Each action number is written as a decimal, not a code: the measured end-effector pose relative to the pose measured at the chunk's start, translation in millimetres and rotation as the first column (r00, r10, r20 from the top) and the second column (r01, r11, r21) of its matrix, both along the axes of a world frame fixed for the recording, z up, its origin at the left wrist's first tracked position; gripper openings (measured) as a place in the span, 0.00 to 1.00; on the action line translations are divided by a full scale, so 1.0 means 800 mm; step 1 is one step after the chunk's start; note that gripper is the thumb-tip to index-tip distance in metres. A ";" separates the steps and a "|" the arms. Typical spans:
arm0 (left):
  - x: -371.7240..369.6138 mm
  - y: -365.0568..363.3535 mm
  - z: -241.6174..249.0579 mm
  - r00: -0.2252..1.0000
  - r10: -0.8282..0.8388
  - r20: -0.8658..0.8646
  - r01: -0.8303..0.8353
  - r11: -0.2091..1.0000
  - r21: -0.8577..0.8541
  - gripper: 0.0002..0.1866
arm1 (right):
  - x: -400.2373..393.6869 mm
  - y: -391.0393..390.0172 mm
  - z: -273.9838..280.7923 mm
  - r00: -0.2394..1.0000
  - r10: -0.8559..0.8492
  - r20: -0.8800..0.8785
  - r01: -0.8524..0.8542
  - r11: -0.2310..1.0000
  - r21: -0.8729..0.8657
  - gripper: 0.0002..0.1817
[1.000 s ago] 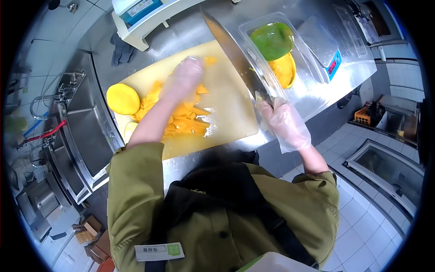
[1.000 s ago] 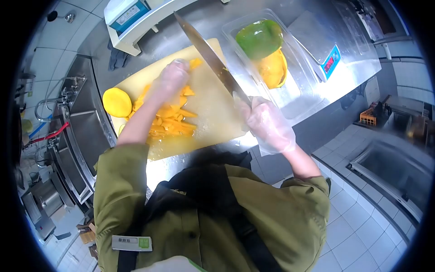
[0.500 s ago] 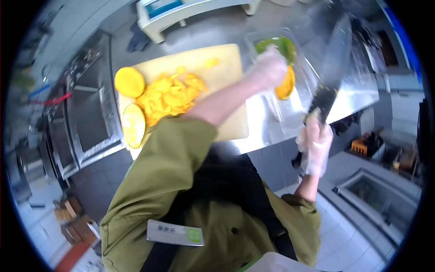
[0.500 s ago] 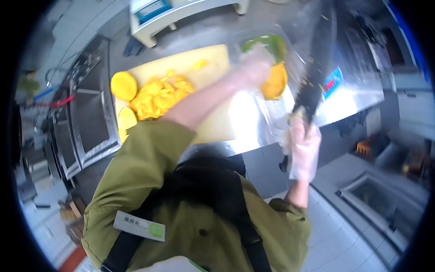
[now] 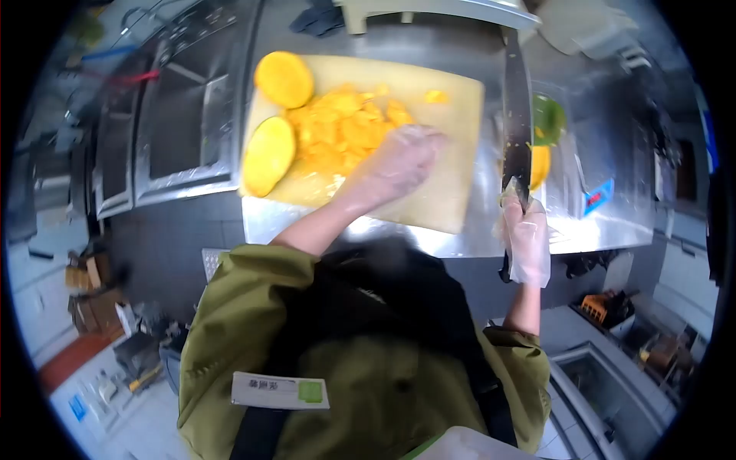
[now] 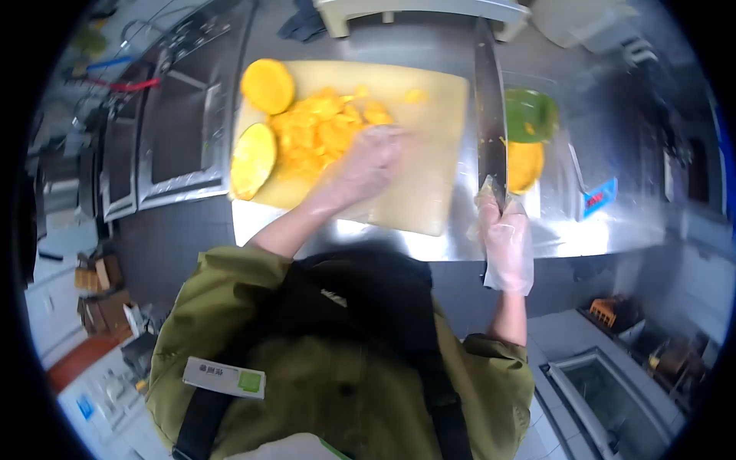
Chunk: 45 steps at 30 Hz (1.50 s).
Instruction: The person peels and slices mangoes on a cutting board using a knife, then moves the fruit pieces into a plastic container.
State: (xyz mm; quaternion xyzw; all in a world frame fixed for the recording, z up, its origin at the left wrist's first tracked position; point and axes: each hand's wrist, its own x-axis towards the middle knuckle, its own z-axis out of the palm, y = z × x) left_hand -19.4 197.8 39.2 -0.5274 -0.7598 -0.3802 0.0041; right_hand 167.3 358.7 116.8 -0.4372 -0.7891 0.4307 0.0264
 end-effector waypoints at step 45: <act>-0.123 -0.271 0.006 -0.127 -0.924 0.361 -0.592 0.363 0.720 0.53 | -0.167 -0.152 0.161 0.520 0.753 0.403 -0.815 0.579 -0.031 0.20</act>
